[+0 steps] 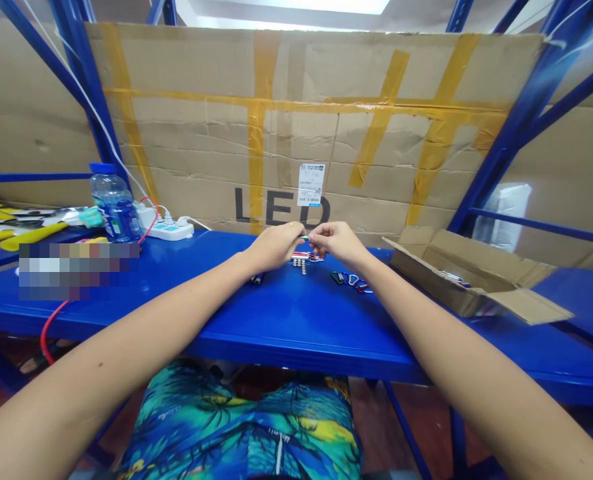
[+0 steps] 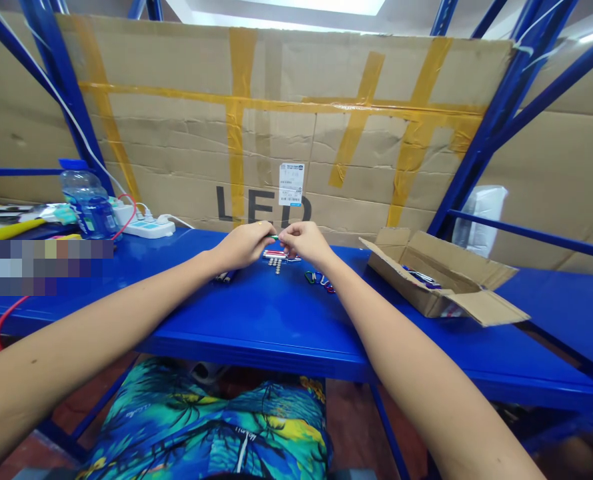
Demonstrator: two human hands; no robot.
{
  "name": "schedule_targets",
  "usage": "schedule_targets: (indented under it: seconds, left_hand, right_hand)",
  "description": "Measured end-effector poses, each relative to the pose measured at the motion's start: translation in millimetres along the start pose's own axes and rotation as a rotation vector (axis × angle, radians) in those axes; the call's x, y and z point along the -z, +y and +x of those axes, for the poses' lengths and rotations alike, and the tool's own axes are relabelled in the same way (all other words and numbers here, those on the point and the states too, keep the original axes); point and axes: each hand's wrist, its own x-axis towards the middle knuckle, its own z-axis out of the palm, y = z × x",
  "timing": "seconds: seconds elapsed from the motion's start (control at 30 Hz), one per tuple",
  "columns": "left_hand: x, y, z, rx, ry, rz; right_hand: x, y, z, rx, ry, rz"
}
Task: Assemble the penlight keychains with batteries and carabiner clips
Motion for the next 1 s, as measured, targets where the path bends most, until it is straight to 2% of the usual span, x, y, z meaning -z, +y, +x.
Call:
schedule_targets:
  seconds: [0.17,0.3,0.57,0.73,0.87,1.0]
  left_hand:
    - [-0.2,0.9,1.9,-0.065,0.045,-0.062]
    - [-3.8,-1.1,6.0,-0.031,0.079,-0.045]
    - [0.2,1.5,3.9,0.051,-0.065,0.054]
    - [1.4,6.2,0.3,-0.027,0.009,0.049]
    - [-1.0,7.5,3.7,-0.016,0.112,0.005]
    - [-4.6,3.4,7.0,0.003,0.095,-0.007]
  right_hand:
    - [0.1,-0.4,-1.6,-0.035,-0.021,0.104]
    - [0.4,1.1,-1.0,-0.038,-0.009,0.118]
    - [-5.1,-4.0,-4.3,-0.088,0.003,0.156]
    - [-5.2,-11.1,-8.2,-0.138,-0.045,0.213]
    - [-2.9,-11.4,-6.3,-0.088,-0.008,0.219]
    - [-1.9,-9.9,-4.4,-0.036,0.033,0.146]
